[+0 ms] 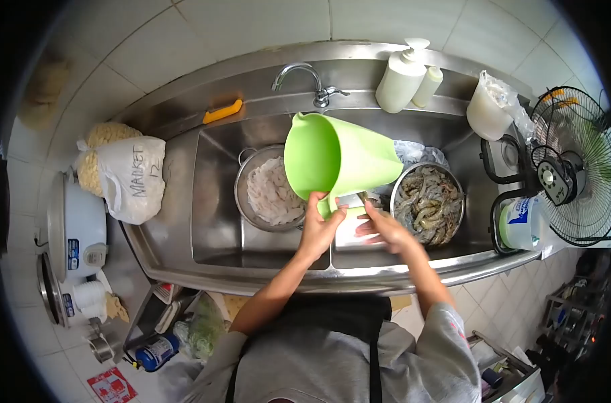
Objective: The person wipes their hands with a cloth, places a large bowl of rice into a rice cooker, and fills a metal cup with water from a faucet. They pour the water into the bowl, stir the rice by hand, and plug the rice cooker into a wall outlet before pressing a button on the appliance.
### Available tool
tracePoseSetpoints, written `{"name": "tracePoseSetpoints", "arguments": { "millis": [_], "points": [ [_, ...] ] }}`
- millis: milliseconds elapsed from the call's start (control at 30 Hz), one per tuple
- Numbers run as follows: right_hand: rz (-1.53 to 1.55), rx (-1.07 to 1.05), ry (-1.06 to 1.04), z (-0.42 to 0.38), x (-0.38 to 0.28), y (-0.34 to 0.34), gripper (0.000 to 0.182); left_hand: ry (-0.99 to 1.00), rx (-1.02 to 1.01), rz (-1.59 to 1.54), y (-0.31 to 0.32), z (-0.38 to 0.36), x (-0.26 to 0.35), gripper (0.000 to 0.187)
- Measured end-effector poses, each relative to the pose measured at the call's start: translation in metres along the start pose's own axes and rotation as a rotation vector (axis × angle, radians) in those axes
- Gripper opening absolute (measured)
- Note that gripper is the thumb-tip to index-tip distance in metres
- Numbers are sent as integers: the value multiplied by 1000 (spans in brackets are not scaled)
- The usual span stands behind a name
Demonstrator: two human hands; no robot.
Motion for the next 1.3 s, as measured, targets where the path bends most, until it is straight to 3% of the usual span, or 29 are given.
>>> {"name": "tracePoseSetpoints", "arguments": {
  "millis": [33,67,133,167,233,300,433,467,533,633,700,767,867,900,933,967,1033,1067,1133,1167,1267,1300],
  "points": [
    [-532,105,-54,-3,-26,-26,62,-111,-46,-68,-3,1,0,33],
    [-1040,177,-196,-3,-67,-47,53,-98,-63,-74,-6,2,1,32],
    [-820,256,-714,0,-151,-70,32,-94,-73,-87,-13,-5,-1,31],
    [-871,395,-805,-14,-200,-49,31,-86,-114,27,-13,-8,0,32],
    [-777,339,-1172,-5,-262,5,30,-142,-200,207,-10,-18,0,32],
    [-815,233,-1237,34,-290,54,32,-187,-214,365,-6,-28,1,32],
    [-1097,258,-1895,8,-294,188,32,-117,-208,333,10,-39,-23,33],
    [-1097,250,-1881,13,-297,191,32,-132,-210,329,13,-42,-22,33],
    [-1512,109,-1582,44,-295,206,29,-259,-308,378,19,-45,-25,35],
    [-1628,-15,-1622,17,-295,178,23,-246,-307,370,22,-43,-18,38],
    [-1470,-39,-1785,5,-301,132,26,-199,-289,354,30,-43,-30,39],
    [-652,-6,-1690,28,-318,57,24,-143,-261,331,35,-33,-42,40],
    [-668,95,-1519,102,-298,12,31,-185,-288,367,53,-18,-66,40],
    [-796,135,-1382,131,-278,15,40,-165,-275,403,57,-14,-70,41],
    [-1224,183,-1468,130,-263,32,44,-145,-261,439,62,-10,-75,41],
    [-1237,189,-1459,133,-262,34,44,-154,-262,475,63,-9,-77,41],
    [-1262,175,-1024,169,-249,28,44,-141,-269,519,65,-10,-79,43],
    [-1257,176,-1011,172,-243,25,44,-138,-248,501,65,-11,-79,43],
    [-1763,272,-954,179,-222,22,41,-167,-240,489,72,-10,-91,43],
    [-1756,281,-953,181,-218,15,41,-162,-247,495,76,-5,-97,43],
    [-1414,387,-1255,143,-212,-4,34,-259,-202,461,81,7,-123,42],
    [-1296,453,-1239,123,-210,-14,33,-257,-156,489,81,13,-130,43]
  ]
}}
Point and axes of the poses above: each hand's wrist, its own z-axis towards the middle knuckle, its own y-axis out of the palm, x = y × z, the point moved 8 cm from there along z, towards the middle knuckle, and after that the axes turned 13 degrees about z, right-handed, at the moved point
